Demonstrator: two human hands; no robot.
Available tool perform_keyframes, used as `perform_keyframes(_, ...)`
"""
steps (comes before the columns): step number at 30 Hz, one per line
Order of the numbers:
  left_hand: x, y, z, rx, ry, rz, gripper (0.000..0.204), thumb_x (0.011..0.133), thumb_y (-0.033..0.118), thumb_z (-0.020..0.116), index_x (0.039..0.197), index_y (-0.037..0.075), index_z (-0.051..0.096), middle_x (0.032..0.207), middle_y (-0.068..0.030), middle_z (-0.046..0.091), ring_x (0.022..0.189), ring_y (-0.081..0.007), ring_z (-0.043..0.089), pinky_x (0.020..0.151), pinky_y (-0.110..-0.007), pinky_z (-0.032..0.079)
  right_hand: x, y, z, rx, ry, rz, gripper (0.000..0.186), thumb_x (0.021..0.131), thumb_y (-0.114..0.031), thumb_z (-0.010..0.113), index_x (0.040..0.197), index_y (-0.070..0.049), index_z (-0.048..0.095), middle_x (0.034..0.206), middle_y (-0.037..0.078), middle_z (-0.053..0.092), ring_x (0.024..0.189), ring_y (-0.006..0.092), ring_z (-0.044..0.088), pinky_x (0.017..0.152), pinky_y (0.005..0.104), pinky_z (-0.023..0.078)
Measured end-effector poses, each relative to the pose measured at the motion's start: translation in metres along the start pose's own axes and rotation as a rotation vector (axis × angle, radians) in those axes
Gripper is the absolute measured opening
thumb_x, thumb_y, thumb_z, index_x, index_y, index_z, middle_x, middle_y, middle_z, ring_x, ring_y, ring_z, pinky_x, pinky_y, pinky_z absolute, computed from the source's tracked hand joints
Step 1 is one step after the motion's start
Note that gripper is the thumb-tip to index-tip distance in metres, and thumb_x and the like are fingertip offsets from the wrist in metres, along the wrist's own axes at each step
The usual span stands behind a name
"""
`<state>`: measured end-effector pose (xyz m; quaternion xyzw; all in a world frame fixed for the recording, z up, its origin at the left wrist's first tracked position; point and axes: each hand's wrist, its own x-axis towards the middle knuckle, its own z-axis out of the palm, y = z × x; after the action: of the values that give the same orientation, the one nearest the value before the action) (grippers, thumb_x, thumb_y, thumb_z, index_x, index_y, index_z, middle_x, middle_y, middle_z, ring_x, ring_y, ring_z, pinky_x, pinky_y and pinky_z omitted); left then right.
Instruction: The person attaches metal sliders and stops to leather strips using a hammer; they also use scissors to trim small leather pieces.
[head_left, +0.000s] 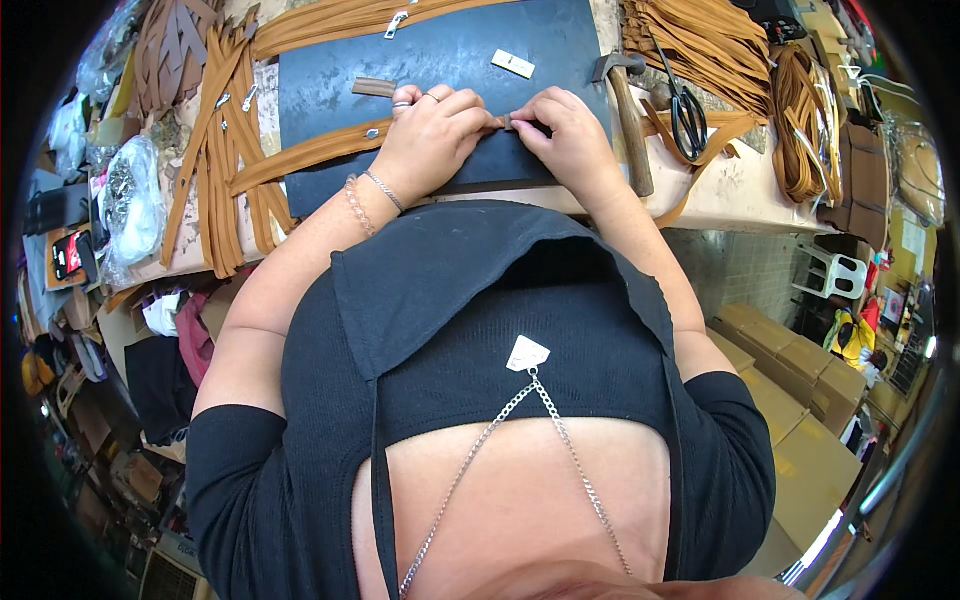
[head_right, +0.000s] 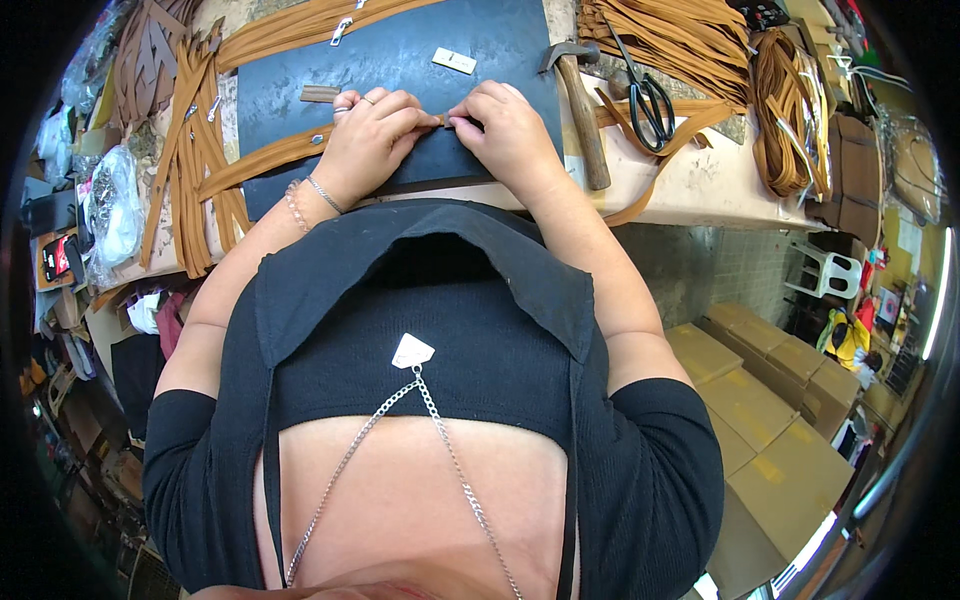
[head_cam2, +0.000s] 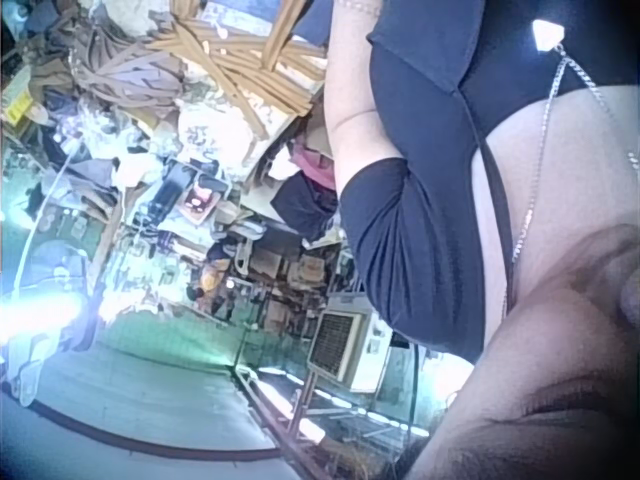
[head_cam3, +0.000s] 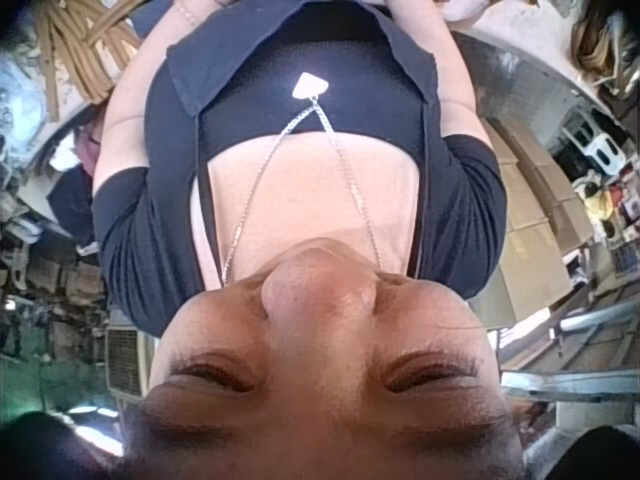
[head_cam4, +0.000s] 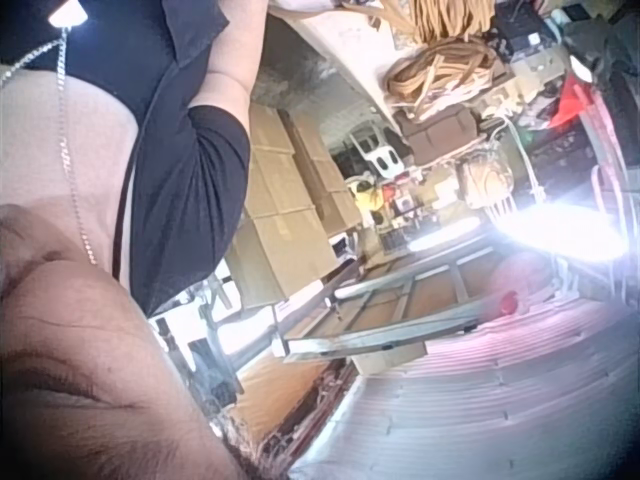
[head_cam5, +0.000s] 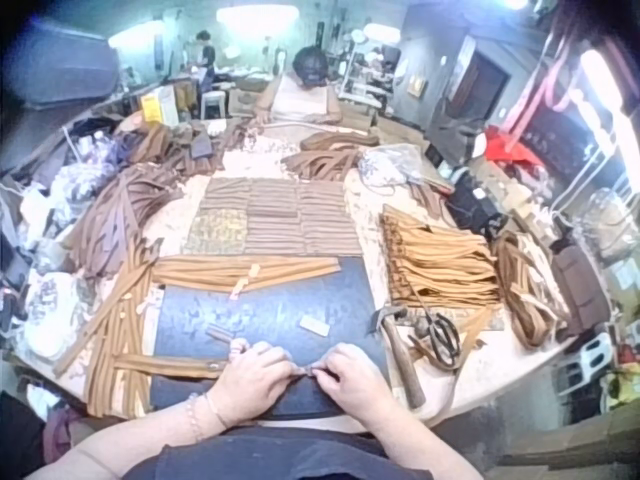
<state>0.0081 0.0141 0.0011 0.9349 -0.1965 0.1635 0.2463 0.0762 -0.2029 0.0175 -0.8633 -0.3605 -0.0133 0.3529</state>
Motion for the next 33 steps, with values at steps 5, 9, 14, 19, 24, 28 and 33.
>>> perform_keyframes(5, 0.0, 0.0, 0.0, 0.005, 0.0, 0.005, 0.012, 0.09, 0.015, 0.07, 0.1, 0.02, 0.074, 0.098, 0.0052, 0.065, 0.094, -0.0178, 0.06, 0.089, -0.037, 0.038, 0.001, -0.001, -0.001, -0.035, -0.006, -0.007, 0.007, 0.084, -0.012, 0.075, 0.086, -0.006, 0.074, 0.091, 0.008, 0.068, 0.094, 0.0314, 0.064, 0.085, 0.0412, 0.053)
perform_keyframes(9, 0.0, 0.0, 0.002, -0.008, 0.014, 0.0, 0.011, 0.09, 0.016, 0.07, 0.1, 0.019, 0.075, 0.099, 0.0049, 0.066, 0.094, -0.018, 0.061, 0.089, -0.036, 0.038, 0.0, -0.003, 0.0, -0.077, -0.005, -0.041, 0.006, 0.083, -0.012, 0.075, 0.087, -0.007, 0.075, 0.091, 0.007, 0.068, 0.092, 0.03, 0.064, 0.083, 0.0397, 0.054)
perform_keyframes(14, 0.007, 0.007, -0.001, -0.113, 0.045, -0.083, 0.007, 0.092, 0.021, 0.073, 0.097, 0.016, 0.074, 0.1, 0.0023, 0.066, 0.094, -0.0202, 0.062, 0.09, -0.037, 0.037, 0.0, -0.005, 0.004, -0.117, 0.05, -0.089, 0.007, 0.081, -0.014, 0.077, 0.084, -0.008, 0.076, 0.089, 0.005, 0.067, 0.088, 0.0283, 0.061, 0.081, 0.0386, 0.054)
perform_keyframes(19, 0.011, 0.007, 0.013, -0.083, 0.055, -0.057, 0.01, 0.092, 0.024, 0.073, 0.091, 0.014, 0.072, 0.095, 0.0006, 0.063, 0.093, -0.0215, 0.061, 0.091, -0.039, 0.037, -0.012, 0.004, 0.002, -0.141, 0.107, 0.03, 0.012, 0.079, -0.02, 0.082, 0.081, -0.01, 0.078, 0.087, 0.003, 0.064, 0.086, 0.0275, 0.058, 0.078, 0.039, 0.051)
perform_keyframes(24, 0.014, 0.009, 0.011, -0.023, 0.04, -0.019, 0.015, 0.093, 0.024, 0.073, 0.084, 0.013, 0.067, 0.091, 0.0, 0.06, 0.092, -0.0215, 0.06, 0.089, -0.039, 0.037, -0.023, 0.02, -0.022, -0.207, 0.178, 0.06, 0.009, 0.08, -0.018, 0.084, 0.083, -0.01, 0.08, 0.09, 0.005, 0.065, 0.088, 0.0278, 0.059, 0.079, 0.0393, 0.05)
perform_keyframes(28, 0.011, 0.019, 0.009, 0.02, 0.055, -0.013, 0.003, 0.092, 0.018, 0.072, 0.092, 0.015, 0.072, 0.091, -0.0005, 0.06, 0.091, -0.0219, 0.059, 0.088, -0.039, 0.037, -0.046, 0.042, -0.062, -0.5, 0.252, 0.265, 0.035, 0.087, -0.024, 0.078, 0.119, -0.014, 0.071, 0.111, 0.012, 0.064, 0.106, 0.0343, 0.059, 0.093, 0.0469, 0.05)
perform_keyframes(33, 0.003, 0.016, 0.013, -0.046, 0.013, 0.047, 0.034, 0.089, 0.004, 0.068, 0.118, 0.019, 0.076, 0.091, -0.0008, 0.061, 0.09, -0.0226, 0.057, 0.088, -0.04, 0.039, -0.063, 0.05, -0.072, -0.454, 0.078, 0.475, 0.058, 0.097, -0.023, 0.067, 0.15, -0.015, 0.045, 0.117, 0.021, 0.061, 0.105, 0.0448, 0.062, 0.09, 0.0547, 0.052)
